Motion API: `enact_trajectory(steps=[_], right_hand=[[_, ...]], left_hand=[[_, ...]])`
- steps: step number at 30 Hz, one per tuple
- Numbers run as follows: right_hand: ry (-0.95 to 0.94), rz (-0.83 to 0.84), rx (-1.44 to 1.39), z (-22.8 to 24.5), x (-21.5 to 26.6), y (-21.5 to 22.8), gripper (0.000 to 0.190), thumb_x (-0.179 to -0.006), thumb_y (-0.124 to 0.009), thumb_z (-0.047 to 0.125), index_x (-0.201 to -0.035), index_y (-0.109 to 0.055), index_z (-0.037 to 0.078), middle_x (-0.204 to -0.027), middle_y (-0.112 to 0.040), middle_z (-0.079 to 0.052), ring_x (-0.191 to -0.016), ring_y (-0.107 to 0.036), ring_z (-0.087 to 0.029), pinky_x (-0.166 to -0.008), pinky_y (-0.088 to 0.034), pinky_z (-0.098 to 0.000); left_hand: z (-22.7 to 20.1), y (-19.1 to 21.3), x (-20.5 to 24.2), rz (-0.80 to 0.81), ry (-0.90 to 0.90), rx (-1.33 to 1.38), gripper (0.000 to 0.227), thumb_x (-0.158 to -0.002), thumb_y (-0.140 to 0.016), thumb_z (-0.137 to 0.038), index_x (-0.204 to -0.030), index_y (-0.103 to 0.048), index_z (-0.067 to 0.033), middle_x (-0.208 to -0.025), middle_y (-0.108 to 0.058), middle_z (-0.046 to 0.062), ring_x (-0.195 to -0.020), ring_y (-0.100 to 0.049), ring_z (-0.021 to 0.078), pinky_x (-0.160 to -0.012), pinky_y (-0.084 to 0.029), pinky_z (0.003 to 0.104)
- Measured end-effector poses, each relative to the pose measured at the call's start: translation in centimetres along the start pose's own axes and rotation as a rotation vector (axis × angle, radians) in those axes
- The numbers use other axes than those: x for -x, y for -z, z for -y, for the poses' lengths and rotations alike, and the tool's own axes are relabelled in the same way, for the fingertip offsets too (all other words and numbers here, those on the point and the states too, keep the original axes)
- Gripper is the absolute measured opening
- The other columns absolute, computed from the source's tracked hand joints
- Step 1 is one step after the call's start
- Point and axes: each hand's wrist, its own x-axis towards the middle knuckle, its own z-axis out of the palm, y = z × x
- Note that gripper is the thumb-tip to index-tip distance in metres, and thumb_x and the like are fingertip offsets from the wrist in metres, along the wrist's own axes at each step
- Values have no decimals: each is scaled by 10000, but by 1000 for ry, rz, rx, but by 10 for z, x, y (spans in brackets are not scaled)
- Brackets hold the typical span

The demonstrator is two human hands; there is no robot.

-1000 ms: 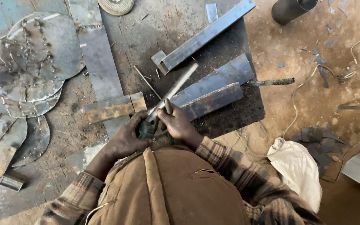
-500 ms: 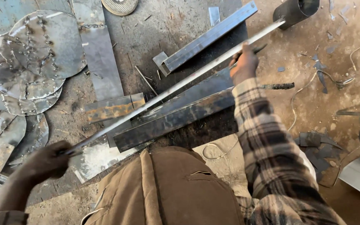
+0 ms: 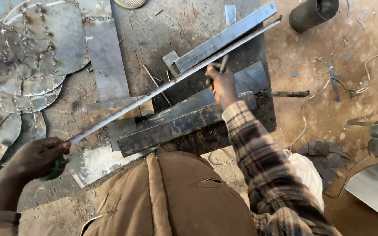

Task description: The person measures a rectangular metal tube using a folding ruler and a speed square, then marks the metal with a marker. They reposition the tools to measure and mark different sections of the tube on a workbench.

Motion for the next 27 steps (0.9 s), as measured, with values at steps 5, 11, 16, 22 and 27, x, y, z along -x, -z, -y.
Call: enact_trajectory(steps=[5, 11, 16, 22, 27], right_hand=[[13, 49, 101, -45, 20, 3, 106, -978, -681, 105, -1078, -705, 82, -913, -698, -55, -604, -600, -114, -433, -436, -208], [46, 154, 45, -93, 25, 17, 97, -980, -680, 136, -1067, -670, 95, -869, -664, -48, -560, -572, -137, -427, -352, -242], [93, 184, 29, -109, 17, 25, 141, -981, -684, 165, -1091, -664, 79, -857, -674, -58, -512, -569, -125, -399, -345, -249], [168, 206, -12, -112, 18, 22, 156, -957, -709, 184, -1072, -645, 101, -852, -649, -59, -491, -582, -128, -352, -332, -240], [132, 149, 237, -87, 46, 9, 140, -1005, -616, 145, -1141, -581, 148, -924, -615, -9, -659, -612, -117, -513, -461, -266]], left_hand=[[2, 8, 3, 13, -8, 41, 405, -1016, -695, -307, -767, -778, 3, -590, -550, 97, -523, -465, 213, -513, -333, 351], [-8, 8, 1, 8, 18, 38, 460, -1024, -690, -347, -737, -725, 10, -583, -553, 125, -507, -461, 241, -504, -334, 371], [-21, 13, 5, 0, 124, -98, 486, -1034, -635, -443, -891, -859, -37, -617, -620, 163, -539, -503, 255, -540, -337, 369], [-37, 16, 7, 34, 170, -80, 414, -1023, -624, -432, -1121, -827, -84, -954, -800, 158, -805, -670, 283, -734, -472, 391], [-35, 10, -5, -23, 109, -169, 389, -1050, -583, -451, -1115, -778, -122, -815, -730, 172, -700, -625, 294, -643, -442, 418]])
